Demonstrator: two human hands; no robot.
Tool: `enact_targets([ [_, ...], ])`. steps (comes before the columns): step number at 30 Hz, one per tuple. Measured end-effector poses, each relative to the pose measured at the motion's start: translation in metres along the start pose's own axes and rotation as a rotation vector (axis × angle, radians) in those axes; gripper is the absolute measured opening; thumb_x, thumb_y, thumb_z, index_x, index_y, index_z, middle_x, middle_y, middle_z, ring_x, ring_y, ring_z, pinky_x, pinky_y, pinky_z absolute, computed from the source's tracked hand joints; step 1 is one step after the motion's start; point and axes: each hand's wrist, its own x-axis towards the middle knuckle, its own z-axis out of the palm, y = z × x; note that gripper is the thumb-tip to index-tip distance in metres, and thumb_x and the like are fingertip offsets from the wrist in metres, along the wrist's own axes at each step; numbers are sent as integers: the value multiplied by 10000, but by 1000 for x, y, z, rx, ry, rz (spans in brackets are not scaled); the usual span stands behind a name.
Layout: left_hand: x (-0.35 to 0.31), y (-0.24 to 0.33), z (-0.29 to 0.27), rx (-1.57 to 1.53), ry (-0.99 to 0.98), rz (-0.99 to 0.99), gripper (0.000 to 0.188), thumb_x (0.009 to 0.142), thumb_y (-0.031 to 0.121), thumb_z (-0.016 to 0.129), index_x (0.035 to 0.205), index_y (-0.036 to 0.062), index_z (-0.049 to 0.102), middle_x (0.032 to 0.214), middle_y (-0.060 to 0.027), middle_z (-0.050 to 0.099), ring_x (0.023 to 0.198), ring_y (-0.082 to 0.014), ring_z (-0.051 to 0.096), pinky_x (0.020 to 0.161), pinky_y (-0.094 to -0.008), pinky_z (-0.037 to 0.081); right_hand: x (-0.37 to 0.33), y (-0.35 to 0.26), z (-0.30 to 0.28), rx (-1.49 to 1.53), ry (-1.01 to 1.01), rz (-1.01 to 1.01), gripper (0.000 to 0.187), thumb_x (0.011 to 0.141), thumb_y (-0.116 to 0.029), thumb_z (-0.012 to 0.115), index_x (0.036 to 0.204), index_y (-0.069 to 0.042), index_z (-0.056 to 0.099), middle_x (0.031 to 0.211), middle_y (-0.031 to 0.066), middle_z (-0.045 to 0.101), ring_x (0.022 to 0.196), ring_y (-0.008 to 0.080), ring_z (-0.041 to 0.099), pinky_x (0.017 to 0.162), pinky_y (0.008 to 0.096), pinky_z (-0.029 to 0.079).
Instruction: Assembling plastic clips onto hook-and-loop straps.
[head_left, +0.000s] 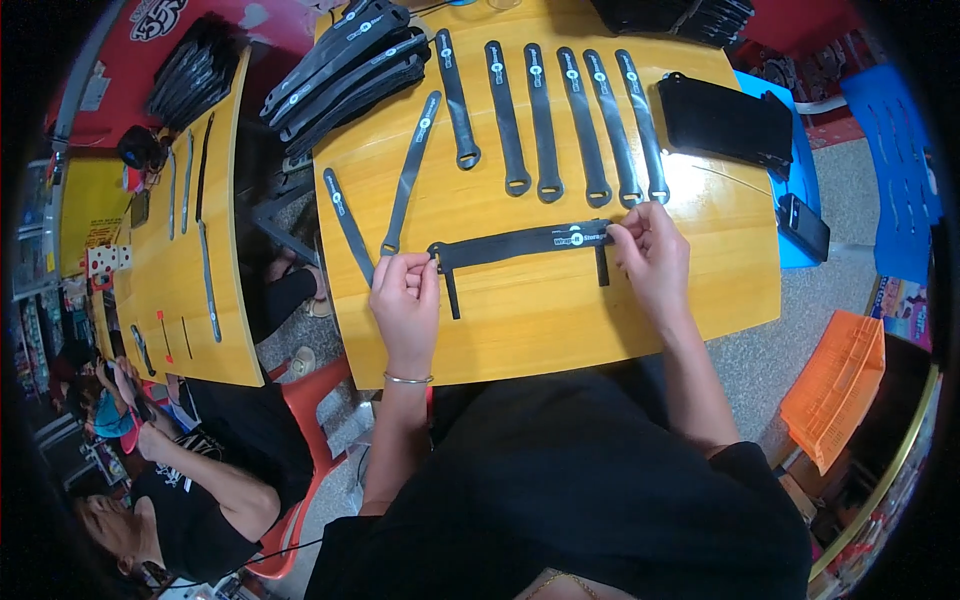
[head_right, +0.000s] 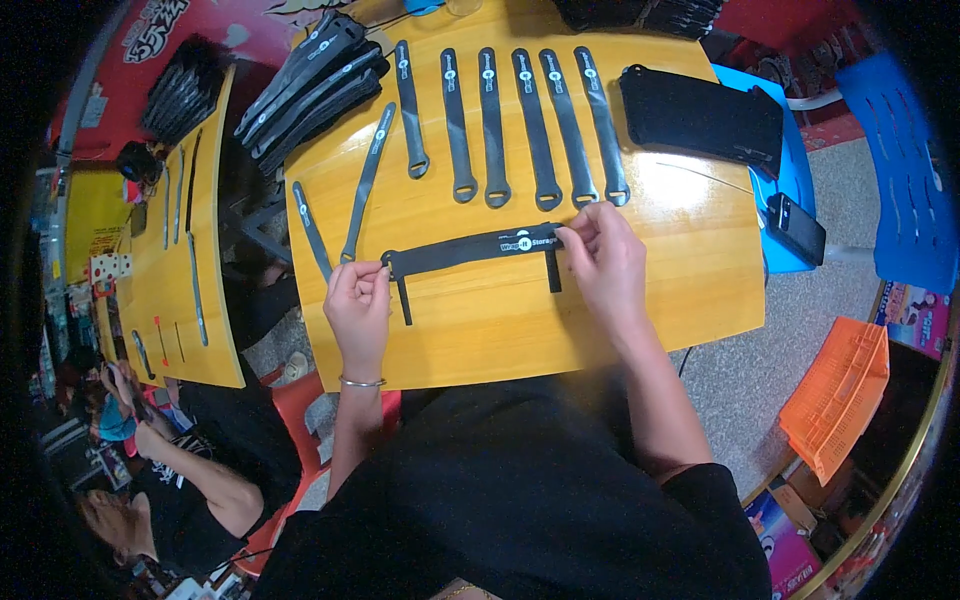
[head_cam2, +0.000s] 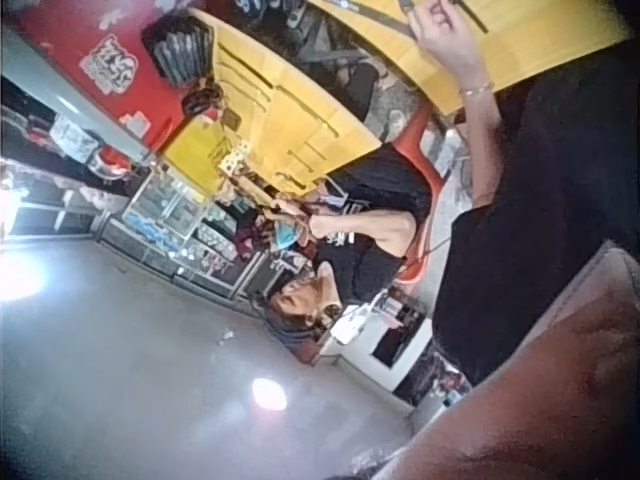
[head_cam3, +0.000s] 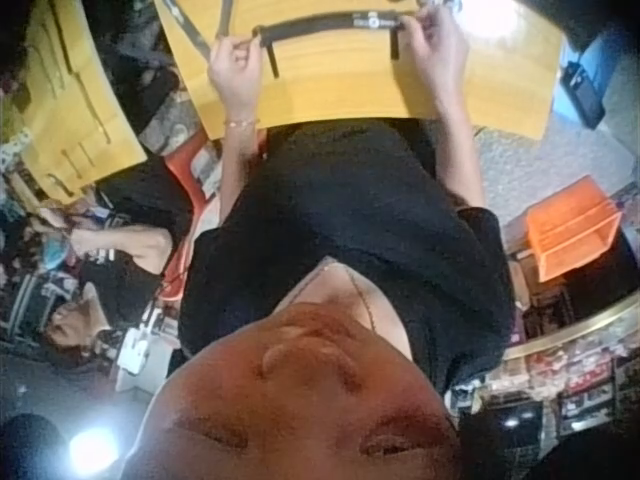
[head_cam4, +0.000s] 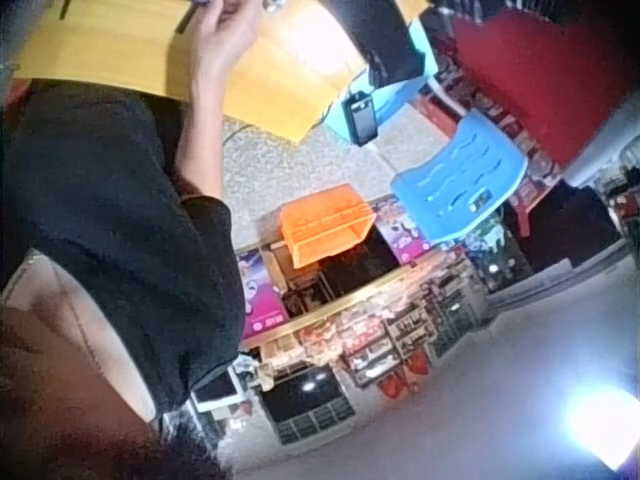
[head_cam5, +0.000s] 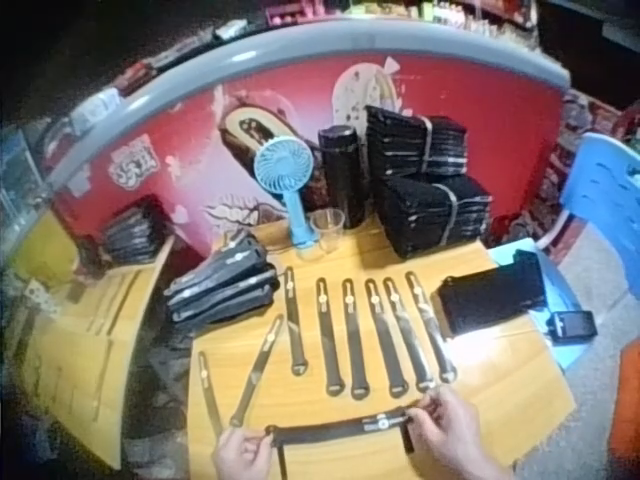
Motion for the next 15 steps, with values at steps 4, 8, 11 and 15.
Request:
enact_targets([
  [4,-4,16,-4,242,36,97,132,818,-37,607,947,-30,634,845,-112,573,753,-224,609,679,-321,500,-8,14,-4,136,-15,-32,200,805,9,639,992,-7,569,832,124,614,716,203,627,626,303,505],
  [8,-13,44,0,357,28,287,229,836,27,601,1057,-30,621,1025,-155,607,979,-309,585,855,-400,469,-28,-9,11,-330,-75,-656,454,788,-83,669,1208,-1,517,1184,161,559,1100,294,539,920,402,432],
  [11,-11,57,14,468,-161,532,329,879,127,572,1162,-41,570,1247,-197,537,1176,-337,501,993,-430,391,-46,-23,28,-475,-359,-669,712,817,-381,631,1355,9,375,1427,177,359,1350,314,303,1090,495,236],
  [15,-16,48,21,512,-355,430,443,885,186,562,1257,-45,491,1391,-219,400,1314,-359,353,1081,-447,282,-47,-13,23,-699,-289,-563,730,847,-463,556,1373,2,358,1455,163,328,1373,280,273,1112,506,157],
])
